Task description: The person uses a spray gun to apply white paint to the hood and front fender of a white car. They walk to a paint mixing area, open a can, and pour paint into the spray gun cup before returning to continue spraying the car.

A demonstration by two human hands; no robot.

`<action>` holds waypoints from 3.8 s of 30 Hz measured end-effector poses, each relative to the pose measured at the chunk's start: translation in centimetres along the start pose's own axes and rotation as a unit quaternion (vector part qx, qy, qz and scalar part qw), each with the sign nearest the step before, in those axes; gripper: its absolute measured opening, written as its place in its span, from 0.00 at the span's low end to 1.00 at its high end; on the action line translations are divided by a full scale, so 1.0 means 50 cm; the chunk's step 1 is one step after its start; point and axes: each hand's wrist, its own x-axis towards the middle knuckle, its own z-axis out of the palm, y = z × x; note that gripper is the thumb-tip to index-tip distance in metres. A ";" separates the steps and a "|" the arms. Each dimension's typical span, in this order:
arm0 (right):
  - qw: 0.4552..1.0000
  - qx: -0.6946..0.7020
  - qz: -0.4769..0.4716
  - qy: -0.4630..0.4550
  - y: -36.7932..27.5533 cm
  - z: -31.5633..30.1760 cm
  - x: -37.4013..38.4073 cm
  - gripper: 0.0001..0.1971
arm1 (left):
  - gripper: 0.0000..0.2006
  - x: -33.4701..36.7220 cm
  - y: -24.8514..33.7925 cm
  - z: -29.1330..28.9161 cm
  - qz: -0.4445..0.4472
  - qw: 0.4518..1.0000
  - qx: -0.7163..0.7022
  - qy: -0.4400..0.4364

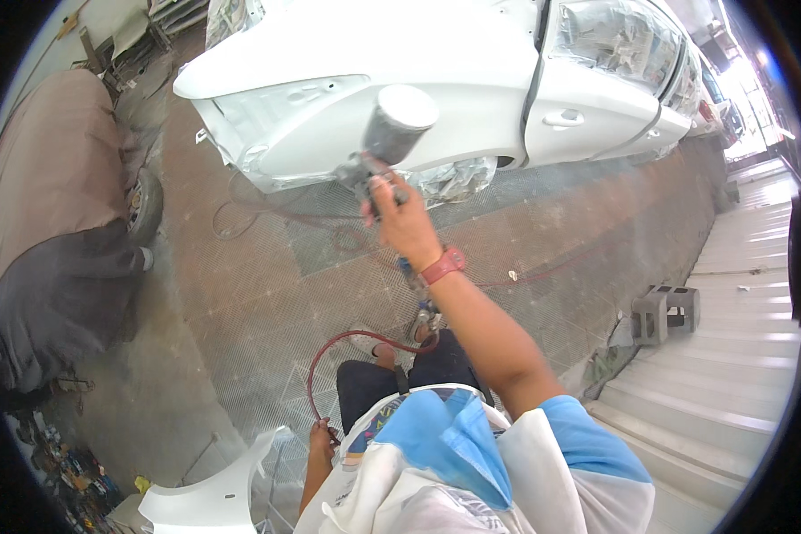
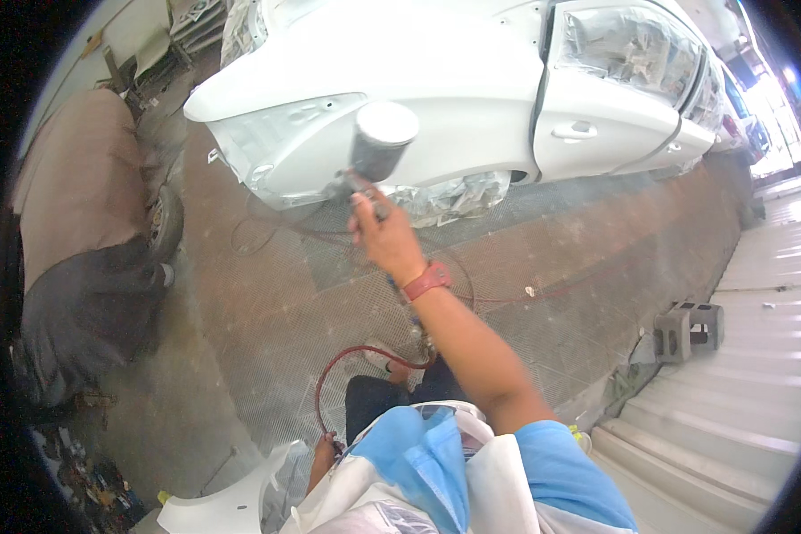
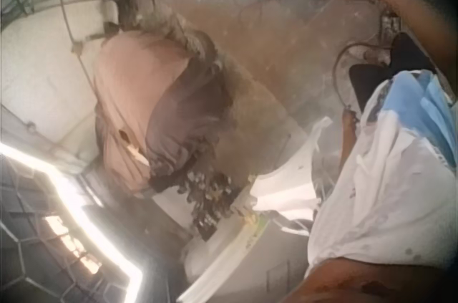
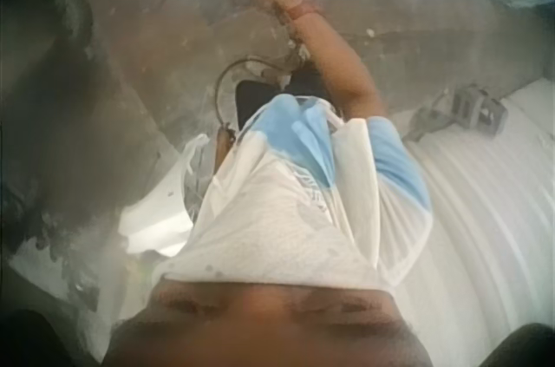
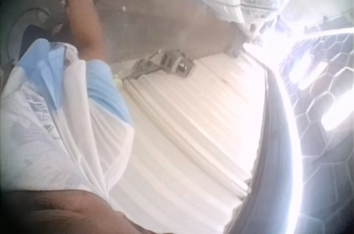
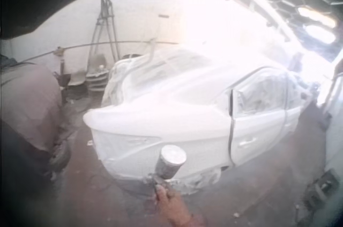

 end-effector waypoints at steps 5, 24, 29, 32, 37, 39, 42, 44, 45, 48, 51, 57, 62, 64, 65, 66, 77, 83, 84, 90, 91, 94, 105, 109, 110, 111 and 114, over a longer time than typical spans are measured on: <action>0.975 -0.104 -0.040 0.195 -0.022 -0.230 0.008 0.25 | 0.16 0.008 0.077 0.049 0.122 0.986 0.105 -0.035; 0.977 -0.104 -0.050 0.179 -0.200 -0.144 0.109 0.22 | 0.15 0.052 0.162 0.025 0.119 0.991 0.055 -0.028; 0.994 -0.074 -0.076 0.023 -0.230 0.121 0.130 0.29 | 0.15 0.024 0.112 -0.021 0.115 0.993 -0.001 -0.004; 0.997 -0.010 -0.049 -0.065 -0.273 0.156 0.146 0.28 | 0.15 0.018 0.102 -0.035 0.133 0.991 -0.007 0.000; 0.997 -0.059 -0.049 0.012 -0.330 0.035 0.198 0.23 | 0.14 0.035 0.141 -0.020 0.182 0.983 0.014 -0.007; 0.987 -0.132 -0.052 0.075 -0.348 -0.075 0.198 0.23 | 0.14 0.039 0.182 0.002 0.211 0.977 0.021 -0.017; 0.967 -0.174 -0.049 0.179 -0.368 -0.247 0.183 0.24 | 0.14 0.031 0.268 0.046 0.244 0.963 0.111 -0.037; 0.953 -0.186 -0.044 0.234 -0.387 -0.363 0.172 0.24 | 0.15 0.017 0.329 0.078 0.274 0.949 0.151 -0.047; 0.942 -0.211 -0.041 0.259 -0.399 -0.419 0.169 0.24 | 0.15 0.013 0.362 0.097 0.293 0.938 0.176 -0.050; 0.911 -0.225 -0.010 0.345 -0.435 -0.544 0.183 0.26 | 0.15 0.008 0.443 0.143 0.333 0.919 0.210 -0.033; 0.890 -0.257 -0.045 0.373 -0.462 -0.582 0.212 0.27 | 0.14 0.017 0.506 0.163 0.358 0.904 0.232 -0.005; 0.920 -0.250 -0.078 0.292 -0.490 -0.375 0.287 0.25 | 0.14 0.038 0.580 0.111 0.341 0.923 0.176 0.027; 0.972 -0.209 -0.028 0.106 -0.459 -0.038 0.331 0.26 | 0.15 0.108 0.585 -0.001 0.327 0.929 0.164 0.053; 0.979 -0.195 -0.044 0.029 -0.436 0.108 0.338 0.27 | 0.15 0.142 0.575 -0.066 0.293 0.946 0.134 0.038; 0.982 -0.182 -0.046 -0.013 -0.429 0.177 0.345 0.27 | 0.15 0.157 0.569 -0.095 0.266 0.957 0.109 0.030; 0.984 -0.175 -0.032 -0.023 -0.417 0.254 0.357 0.28 | 0.15 0.169 0.563 -0.125 0.219 0.972 0.086 0.027; 0.976 -0.106 -0.012 -0.188 -0.404 0.674 0.522 0.28 | 0.16 0.227 0.568 -0.386 0.212 0.974 0.052 0.062; 0.979 -0.203 -0.015 0.017 -0.527 0.448 0.550 0.28 | 0.17 0.218 0.663 -0.376 0.275 0.946 0.169 -0.006; 0.971 -0.232 -0.038 0.029 -0.548 0.387 0.538 0.28 | 0.17 0.209 0.686 -0.364 0.283 0.937 0.202 -0.024; 0.924 -0.301 -0.027 0.234 -0.667 0.031 0.496 0.26 | 0.17 0.107 0.828 -0.241 0.350 0.877 0.299 -0.137; 0.918 -0.293 -0.036 0.265 -0.685 -0.026 0.492 0.26 | 0.17 0.086 0.850 -0.218 0.349 0.873 0.311 -0.140; 0.886 -0.292 -0.071 0.353 -0.742 -0.186 0.485 0.25 | 0.17 0.023 0.903 -0.147 0.362 0.858 0.341 -0.132; 0.863 -0.364 -0.103 0.335 -0.642 -0.428 0.313 0.26 | 0.17 -0.079 0.902 0.113 0.365 0.826 0.418 -0.101; 0.973 -0.200 -0.006 0.112 -0.548 -0.387 0.229 0.26 | 0.17 -0.068 0.874 0.203 0.421 0.789 0.442 -0.074; 0.987 -0.152 -0.024 0.050 -0.543 -0.393 0.219 0.29 | 0.17 -0.067 0.871 0.221 0.412 0.787 0.453 -0.076; 0.985 -0.158 -0.003 0.066 -0.545 -0.409 0.221 0.28 | 0.18 -0.067 0.868 0.238 0.401 0.786 0.465 -0.077; 0.977 -0.190 -0.035 0.089 -0.583 -0.499 0.241 0.26 | 0.18 -0.070 0.865 0.279 0.381 0.777 0.493 -0.087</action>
